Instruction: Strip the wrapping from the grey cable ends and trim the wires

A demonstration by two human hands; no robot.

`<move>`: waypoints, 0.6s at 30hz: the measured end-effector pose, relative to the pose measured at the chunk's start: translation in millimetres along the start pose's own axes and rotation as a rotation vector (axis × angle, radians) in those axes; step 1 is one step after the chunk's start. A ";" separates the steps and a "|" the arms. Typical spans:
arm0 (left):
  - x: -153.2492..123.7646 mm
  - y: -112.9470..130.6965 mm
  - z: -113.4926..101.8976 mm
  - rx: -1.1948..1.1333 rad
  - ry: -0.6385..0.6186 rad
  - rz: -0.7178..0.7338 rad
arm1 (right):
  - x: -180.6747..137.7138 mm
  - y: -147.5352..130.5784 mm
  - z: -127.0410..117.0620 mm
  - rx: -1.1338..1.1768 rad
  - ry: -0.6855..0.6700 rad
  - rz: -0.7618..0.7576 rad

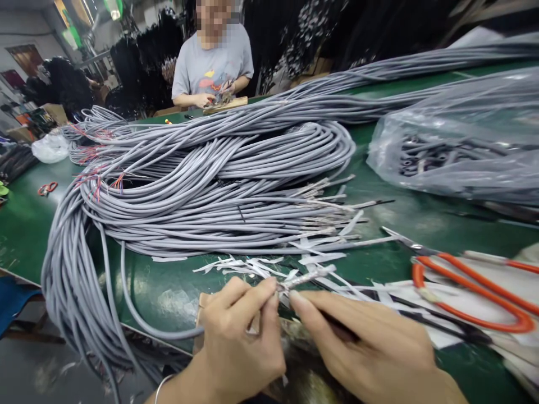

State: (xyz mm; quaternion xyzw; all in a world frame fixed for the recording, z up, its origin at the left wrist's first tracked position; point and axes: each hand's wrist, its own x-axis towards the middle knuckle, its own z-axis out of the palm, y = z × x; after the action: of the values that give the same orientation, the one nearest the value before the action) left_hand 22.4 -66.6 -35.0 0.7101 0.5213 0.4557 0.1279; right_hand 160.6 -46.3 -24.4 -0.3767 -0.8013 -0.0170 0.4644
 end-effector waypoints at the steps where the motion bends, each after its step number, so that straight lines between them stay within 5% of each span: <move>1: -0.9 0.2 0.2 0.020 0.022 0.025 | -0.2 -0.3 -0.1 0.001 -0.012 -0.006; 18: 3.5 4.6 -0.5 -0.030 -0.005 -0.062 | -6.2 4.0 5.5 0.028 0.111 -0.066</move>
State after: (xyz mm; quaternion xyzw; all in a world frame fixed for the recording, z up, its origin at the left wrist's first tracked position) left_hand 25.1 -65.7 -29.9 0.6926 0.5360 0.4576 0.1538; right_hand 160.9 -45.0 -33.5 -0.3419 -0.7864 -0.0420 0.5128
